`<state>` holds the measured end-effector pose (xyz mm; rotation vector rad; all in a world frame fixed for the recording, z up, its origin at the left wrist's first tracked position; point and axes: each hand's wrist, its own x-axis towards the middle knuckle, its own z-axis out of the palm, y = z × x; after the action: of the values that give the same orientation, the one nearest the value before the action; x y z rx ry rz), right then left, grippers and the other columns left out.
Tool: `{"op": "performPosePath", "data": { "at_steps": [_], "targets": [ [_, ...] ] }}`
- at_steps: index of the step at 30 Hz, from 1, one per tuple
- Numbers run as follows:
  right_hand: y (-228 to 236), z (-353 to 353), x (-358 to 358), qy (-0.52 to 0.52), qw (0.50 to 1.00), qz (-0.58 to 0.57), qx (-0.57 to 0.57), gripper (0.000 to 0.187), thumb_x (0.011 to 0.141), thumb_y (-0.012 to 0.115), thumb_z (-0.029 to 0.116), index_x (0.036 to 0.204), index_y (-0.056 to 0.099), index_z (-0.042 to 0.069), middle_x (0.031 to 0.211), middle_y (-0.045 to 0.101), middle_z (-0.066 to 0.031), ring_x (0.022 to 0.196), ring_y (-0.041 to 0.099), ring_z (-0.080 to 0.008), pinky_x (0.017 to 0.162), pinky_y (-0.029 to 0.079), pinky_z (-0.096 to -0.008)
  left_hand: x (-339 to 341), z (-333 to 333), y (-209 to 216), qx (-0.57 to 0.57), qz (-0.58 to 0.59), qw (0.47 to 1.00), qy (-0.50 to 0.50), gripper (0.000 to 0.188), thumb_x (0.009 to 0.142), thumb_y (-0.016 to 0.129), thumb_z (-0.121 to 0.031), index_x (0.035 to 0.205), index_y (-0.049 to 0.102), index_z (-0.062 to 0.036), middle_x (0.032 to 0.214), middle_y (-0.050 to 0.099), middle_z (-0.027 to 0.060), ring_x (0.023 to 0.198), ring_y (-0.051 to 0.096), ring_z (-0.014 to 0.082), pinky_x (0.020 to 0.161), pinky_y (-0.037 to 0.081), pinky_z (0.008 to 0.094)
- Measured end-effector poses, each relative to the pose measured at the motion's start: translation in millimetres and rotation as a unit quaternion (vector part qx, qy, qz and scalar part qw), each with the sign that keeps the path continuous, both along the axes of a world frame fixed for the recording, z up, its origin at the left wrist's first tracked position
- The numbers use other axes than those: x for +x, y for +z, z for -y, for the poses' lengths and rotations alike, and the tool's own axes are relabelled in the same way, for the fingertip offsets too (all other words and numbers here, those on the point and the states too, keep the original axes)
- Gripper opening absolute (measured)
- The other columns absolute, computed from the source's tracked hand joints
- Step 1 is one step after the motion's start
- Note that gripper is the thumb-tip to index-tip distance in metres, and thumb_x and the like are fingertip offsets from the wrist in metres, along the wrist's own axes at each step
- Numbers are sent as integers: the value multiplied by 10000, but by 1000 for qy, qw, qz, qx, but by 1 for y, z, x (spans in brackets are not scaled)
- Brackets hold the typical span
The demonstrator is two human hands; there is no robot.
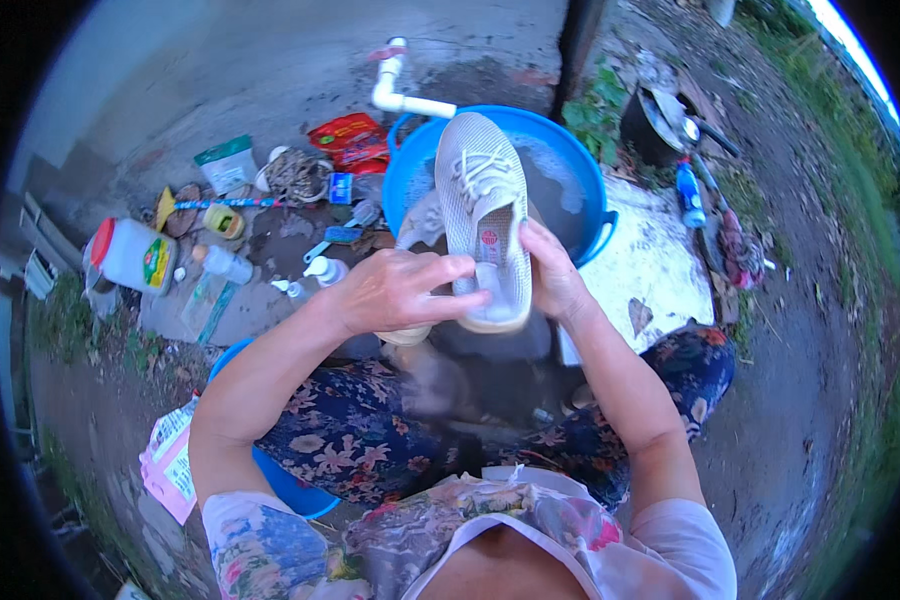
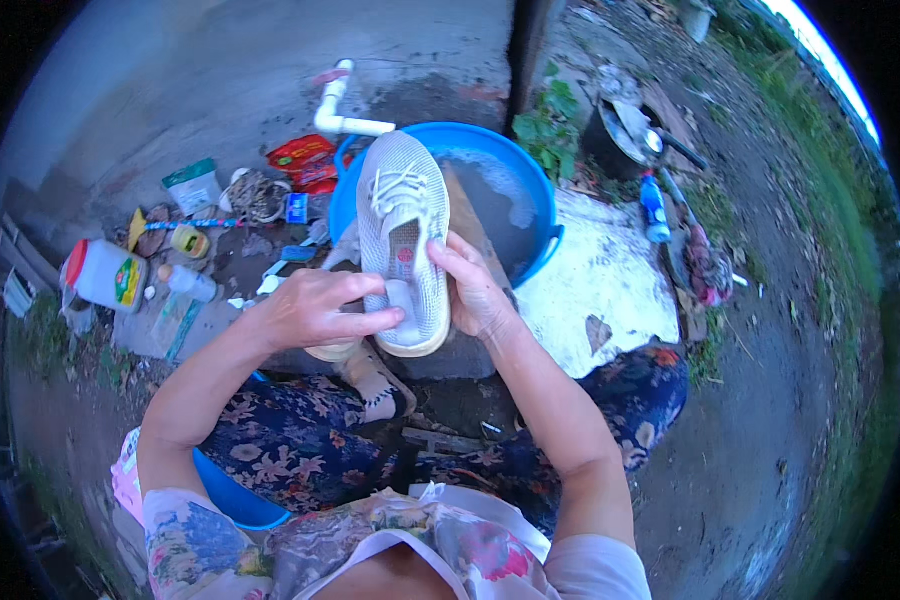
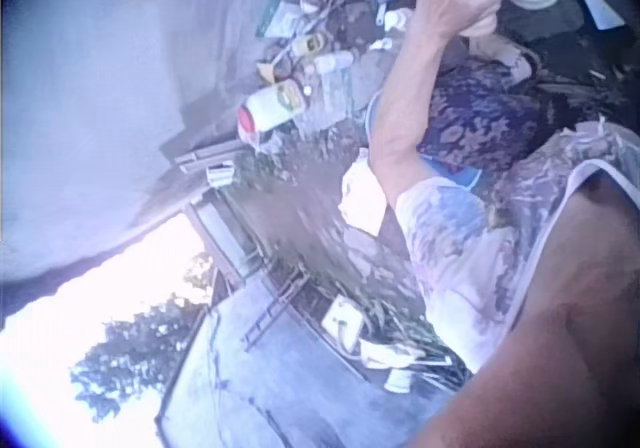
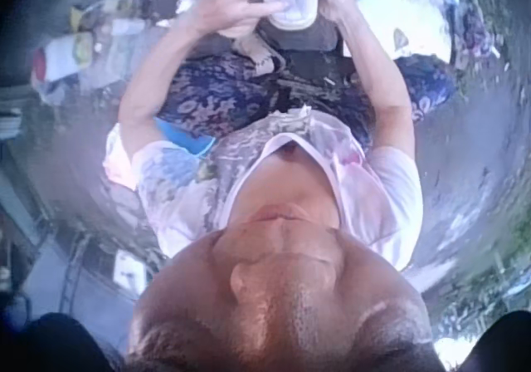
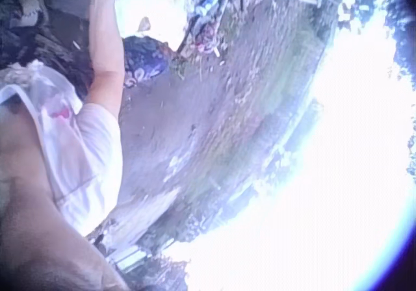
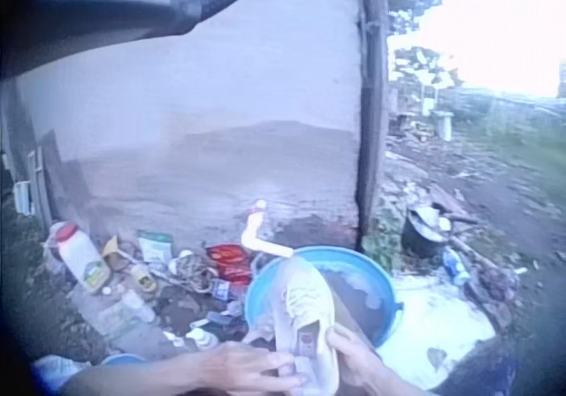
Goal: The person washes a single sneaker by hand using a brush and liquid detergent. They scrub the upper, sole, and sides, repeatedly rinse with water from a blue basin, and apply detergent from a bottle. The shoe is handled one at a time and remains in the basin during the process.
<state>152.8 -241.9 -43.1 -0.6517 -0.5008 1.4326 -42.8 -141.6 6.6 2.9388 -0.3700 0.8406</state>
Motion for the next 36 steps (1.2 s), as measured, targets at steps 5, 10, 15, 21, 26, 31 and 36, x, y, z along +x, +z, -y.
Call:
{"op": "performPosePath", "data": {
  "at_steps": [5, 10, 15, 21, 26, 31, 36],
  "targets": [
    [2, 11, 72, -151, 978, 117, -85, 366, 770, 618, 65, 1107, 515, -33, 995, 620, -141, 857, 644, -243, 777, 548, -379, 23, -19, 12, -99, 34, 994, 42, 365, 724, 719, -100, 1076, 645, -163, 954, 553, 55, 775, 598, 152, 579, 513, 263],
    [-14, -29, 157, -129, 933, 251, -222, 284, 800, 627, 63, 1029, 539, -79, 929, 635, -159, 779, 652, -228, 705, 545, -368, 68, -73, -18, -133, 51, 982, 126, 286, 741, 714, -159, 1011, 628, -123, 941, 547, 50, 811, 603, 215, 666, 518, 337],
    [-68, -79, 168, -127, 603, 726, -304, 769, 700, 693, 232, 1375, 359, 73, 1234, 536, -229, 1143, 525, -354, 966, 425, -410, 86, -108, -76, -177, -186, 900, 351, 527, 710, 716, -159, 1202, 531, -116, 1209, 474, 117, 1023, 562, 296, 850, 483, 387],
    [-113, -104, 162, 27, 519, 774, -362, 715, 788, 559, 186, 1423, 232, 206, 1234, 512, -261, 1135, 526, -380, 960, 420, -449, 93, -116, -149, -177, -420, 766, 453, 650, 782, 569, -149, 1386, 333, -104, 1471, 202, 188, 1166, 450, 413, 945, 430, 460],
    [-145, -127, 155, 90, 503, 763, -396, 636, 868, 447, 167, 1434, 158, 157, 1232, 499, -270, 1154, 507, -397, 942, 432, -462, 118, -113, -178, -162, -435, 758, 459, 653, 811, 539, -81, 1398, 256, -29, 1410, 278, 241, 1158, 462, 391, 899, 464, 448],
    [-191, -126, 171, 177, 458, 814, -312, 358, 887, 417, 201, 1189, 555, 64, 1212, 549, -208, 1112, 548, -356, 924, 450, -444, 118, -128, -215, -210, -402, 760, 466, 552, 776, 563, -57, 1283, 361, 26, 1267, 439, 268, 1080, 527, 404, 876, 472, 438],
    [-253, -138, 189, 209, 454, 799, -335, 334, 888, 422, 209, 1155, 582, 88, 1197, 565, -193, 1096, 559, -345, 918, 453, -438, 117, -133, -227, -239, -514, 712, 414, 317, 883, 388, -100, 1124, 584, -36, 1190, 547, 208, 910, 624, 323, 760, 510, 442]
  ]
}}
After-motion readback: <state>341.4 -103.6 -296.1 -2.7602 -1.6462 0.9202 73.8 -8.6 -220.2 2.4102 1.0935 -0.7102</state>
